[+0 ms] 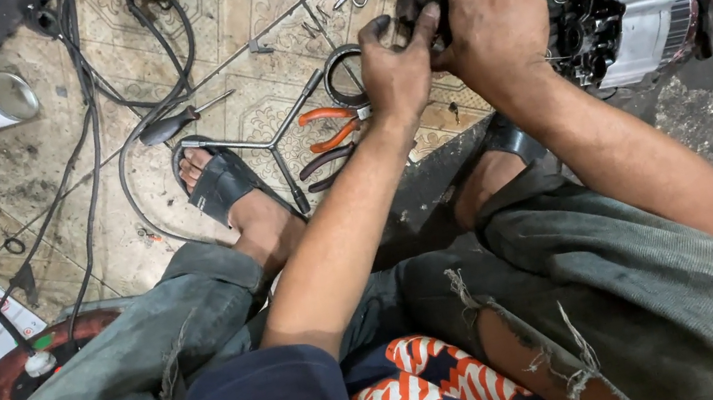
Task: The person sits on the floor and disassembles a motor component, removing a circular metal part and wiping it with a cloth. They then handle the main motor housing, inspecting the internal copper windings and rotating the assembly.
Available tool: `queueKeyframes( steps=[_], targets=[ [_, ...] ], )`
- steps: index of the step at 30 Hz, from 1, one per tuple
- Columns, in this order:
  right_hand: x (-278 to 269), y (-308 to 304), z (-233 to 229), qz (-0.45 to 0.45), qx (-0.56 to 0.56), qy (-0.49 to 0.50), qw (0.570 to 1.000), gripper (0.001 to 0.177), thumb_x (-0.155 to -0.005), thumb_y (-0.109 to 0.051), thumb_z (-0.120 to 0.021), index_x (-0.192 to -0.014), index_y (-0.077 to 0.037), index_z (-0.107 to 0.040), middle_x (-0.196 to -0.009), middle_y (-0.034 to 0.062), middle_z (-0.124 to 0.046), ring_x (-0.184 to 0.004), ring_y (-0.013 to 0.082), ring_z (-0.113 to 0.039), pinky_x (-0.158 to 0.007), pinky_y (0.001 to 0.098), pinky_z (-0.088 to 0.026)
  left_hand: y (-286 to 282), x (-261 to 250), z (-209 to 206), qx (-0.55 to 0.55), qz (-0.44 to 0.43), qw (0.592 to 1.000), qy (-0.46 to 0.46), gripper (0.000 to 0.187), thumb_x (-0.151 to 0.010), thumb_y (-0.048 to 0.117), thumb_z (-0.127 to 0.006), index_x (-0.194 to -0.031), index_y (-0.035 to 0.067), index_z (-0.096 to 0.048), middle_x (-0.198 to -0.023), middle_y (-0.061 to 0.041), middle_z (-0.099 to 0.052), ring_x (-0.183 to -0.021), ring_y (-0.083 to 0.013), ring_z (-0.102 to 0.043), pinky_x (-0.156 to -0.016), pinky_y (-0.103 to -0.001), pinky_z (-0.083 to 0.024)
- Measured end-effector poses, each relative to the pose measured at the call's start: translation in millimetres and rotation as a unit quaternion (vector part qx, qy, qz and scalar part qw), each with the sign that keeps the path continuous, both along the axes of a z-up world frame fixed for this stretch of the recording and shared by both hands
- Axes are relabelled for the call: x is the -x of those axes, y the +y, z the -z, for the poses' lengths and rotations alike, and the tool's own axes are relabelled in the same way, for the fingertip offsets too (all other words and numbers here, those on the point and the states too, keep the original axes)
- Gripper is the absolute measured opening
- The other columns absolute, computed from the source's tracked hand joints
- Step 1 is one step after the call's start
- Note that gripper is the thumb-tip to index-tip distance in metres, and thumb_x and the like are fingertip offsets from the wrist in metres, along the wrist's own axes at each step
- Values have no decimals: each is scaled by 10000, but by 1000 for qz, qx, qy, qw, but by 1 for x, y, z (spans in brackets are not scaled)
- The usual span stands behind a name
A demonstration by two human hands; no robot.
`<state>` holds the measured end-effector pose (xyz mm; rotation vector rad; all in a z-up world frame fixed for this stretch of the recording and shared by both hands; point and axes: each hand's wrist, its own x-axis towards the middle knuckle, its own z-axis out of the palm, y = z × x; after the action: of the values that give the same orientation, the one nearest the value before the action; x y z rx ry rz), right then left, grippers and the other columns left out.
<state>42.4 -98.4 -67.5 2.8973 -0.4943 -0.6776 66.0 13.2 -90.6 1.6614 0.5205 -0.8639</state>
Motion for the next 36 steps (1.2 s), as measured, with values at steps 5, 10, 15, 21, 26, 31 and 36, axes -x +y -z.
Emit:
queueKeyframes(
  steps=[5,10,15,21,26,31,36],
  targets=[
    [0,-1,3,-6,14,7,1000,1172,-734,-766,-808,-1549,-71,-333,-1427,317,-464,-883,351,-720,-499,421,-604,0,-1,-13,58,10,996,62,842,-741,451,-703,-1447,34,-511,-1359,-197,-682,-1267,-391,-671,-1093,-494,-541],
    [-1,-3,4,4,-1,15,1000,1162,-740,-722,-809,-1566,-57,-335,-1459,310,-434,-969,384,-696,-591,451,-618,-3,2,-1,42,27,998,41,493,-877,446,-630,-1222,100,-698,-1128,-88,-783,-1126,-335,-743,-971,-483,-618],
    [3,-3,8,-22,28,-5,999,1116,-785,-758,-763,-1558,-58,-363,-1452,302,-448,-875,356,-726,-503,408,-594,-2,2,12,-5,70,997,9,546,-873,501,-595,-1239,109,-692,-1112,-89,-782,-1081,-328,-730,-938,-484,-594],
    [-5,1,-2,14,22,49,998,1262,-721,-884,-740,-1600,-88,-310,-1498,274,-409,-897,330,-726,-514,406,-614,1,2,18,-12,76,996,37,542,-965,373,-558,-1444,120,-569,-1177,-95,-688,-947,-252,-593,-799,-431,-498],
    [1,-1,8,-10,44,15,999,1268,-659,-883,-767,-1563,-91,-362,-1455,278,-464,-837,319,-732,-485,390,-586,5,0,21,-34,76,996,44,583,-973,368,-527,-1490,99,-525,-1376,-152,-678,-1242,-356,-659,-1046,-522,-542],
    [-4,1,-1,9,7,37,999,1276,-687,-870,-789,-1566,-75,-317,-1474,301,-415,-944,373,-715,-589,436,-632,6,0,14,3,18,999,52,442,-975,299,-621,-1393,162,-669,-694,0,-631,-474,-82,-421,-393,-280,-316],
    [-6,0,1,12,3,25,1000,1264,-684,-841,-802,-1578,-87,-324,-1493,304,-399,-986,389,-706,-615,444,-631,4,-1,17,13,21,998,65,406,-989,168,-602,-1392,162,-657,-884,-6,-727,-548,-91,-486,-456,-261,-406]
  ],
)
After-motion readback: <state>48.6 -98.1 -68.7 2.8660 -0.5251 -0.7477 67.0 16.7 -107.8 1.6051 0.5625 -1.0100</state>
